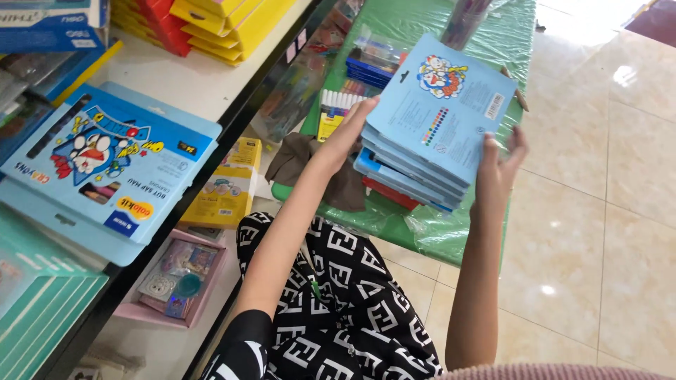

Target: Sorting and organizing various boxes of crayons, markers, and art supplies on shelves and a table.

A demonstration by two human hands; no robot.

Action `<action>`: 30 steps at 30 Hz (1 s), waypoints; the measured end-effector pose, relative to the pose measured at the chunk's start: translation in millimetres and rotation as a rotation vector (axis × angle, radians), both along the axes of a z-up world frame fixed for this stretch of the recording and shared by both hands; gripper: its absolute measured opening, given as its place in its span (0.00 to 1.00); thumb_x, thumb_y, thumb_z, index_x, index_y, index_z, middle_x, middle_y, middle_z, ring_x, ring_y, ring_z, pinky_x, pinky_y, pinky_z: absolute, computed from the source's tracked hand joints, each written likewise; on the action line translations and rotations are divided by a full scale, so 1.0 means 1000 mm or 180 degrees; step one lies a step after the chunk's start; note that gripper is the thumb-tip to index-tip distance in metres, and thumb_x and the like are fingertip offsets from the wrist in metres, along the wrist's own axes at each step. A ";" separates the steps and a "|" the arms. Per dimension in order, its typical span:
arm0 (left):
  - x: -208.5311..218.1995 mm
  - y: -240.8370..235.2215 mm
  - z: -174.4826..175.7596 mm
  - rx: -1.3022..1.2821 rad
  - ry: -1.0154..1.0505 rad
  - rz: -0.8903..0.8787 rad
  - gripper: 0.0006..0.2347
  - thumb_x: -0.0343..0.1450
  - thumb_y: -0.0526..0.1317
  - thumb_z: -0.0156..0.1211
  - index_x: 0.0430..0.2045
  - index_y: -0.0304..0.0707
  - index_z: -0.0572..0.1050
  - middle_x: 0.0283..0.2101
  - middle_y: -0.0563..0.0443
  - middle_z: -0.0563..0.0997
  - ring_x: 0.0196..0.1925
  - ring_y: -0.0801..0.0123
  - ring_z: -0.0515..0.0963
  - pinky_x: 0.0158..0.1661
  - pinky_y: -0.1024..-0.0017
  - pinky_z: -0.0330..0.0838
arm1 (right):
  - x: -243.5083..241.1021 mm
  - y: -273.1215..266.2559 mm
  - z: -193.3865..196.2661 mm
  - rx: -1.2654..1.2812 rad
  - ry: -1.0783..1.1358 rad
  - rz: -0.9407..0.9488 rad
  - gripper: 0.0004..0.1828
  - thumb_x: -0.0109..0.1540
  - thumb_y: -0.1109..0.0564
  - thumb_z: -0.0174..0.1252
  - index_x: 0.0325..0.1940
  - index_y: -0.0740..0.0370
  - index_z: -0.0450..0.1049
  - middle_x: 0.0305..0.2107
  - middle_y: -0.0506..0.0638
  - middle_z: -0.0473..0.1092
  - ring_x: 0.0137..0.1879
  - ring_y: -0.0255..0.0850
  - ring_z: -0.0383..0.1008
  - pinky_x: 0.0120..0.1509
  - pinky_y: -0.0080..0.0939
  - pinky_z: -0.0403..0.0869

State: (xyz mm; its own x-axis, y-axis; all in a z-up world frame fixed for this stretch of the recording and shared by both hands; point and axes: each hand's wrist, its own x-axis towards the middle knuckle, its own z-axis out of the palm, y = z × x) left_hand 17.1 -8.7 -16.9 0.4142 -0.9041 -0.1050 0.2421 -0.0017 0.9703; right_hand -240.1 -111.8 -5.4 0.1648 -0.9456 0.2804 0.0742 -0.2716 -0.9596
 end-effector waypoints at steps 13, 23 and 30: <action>-0.045 0.001 0.035 -0.0280 -0.0282 -0.0121 0.34 0.66 0.50 0.60 0.68 0.38 0.61 0.63 0.43 0.71 0.64 0.63 0.70 0.61 0.70 0.61 | -0.016 0.011 0.015 0.1452 -0.1415 0.1246 0.37 0.65 0.45 0.54 0.71 0.73 0.59 0.60 0.61 0.70 0.63 0.47 0.74 0.67 0.44 0.73; -0.158 -0.016 0.026 -0.0732 -0.0030 -0.0648 0.39 0.68 0.50 0.64 0.71 0.33 0.51 0.65 0.41 0.67 0.67 0.63 0.67 0.63 0.68 0.62 | -0.141 -0.017 0.009 0.1517 -0.1357 0.0680 0.34 0.63 0.47 0.56 0.69 0.71 0.65 0.60 0.58 0.72 0.62 0.46 0.74 0.66 0.42 0.73; -0.218 -0.055 -0.025 -0.0261 0.0127 -0.0894 0.37 0.67 0.51 0.63 0.68 0.31 0.55 0.60 0.41 0.72 0.61 0.65 0.71 0.59 0.70 0.64 | -0.204 -0.048 -0.046 0.1867 -0.1353 0.0267 0.33 0.63 0.46 0.58 0.65 0.70 0.68 0.56 0.58 0.73 0.58 0.45 0.76 0.63 0.42 0.74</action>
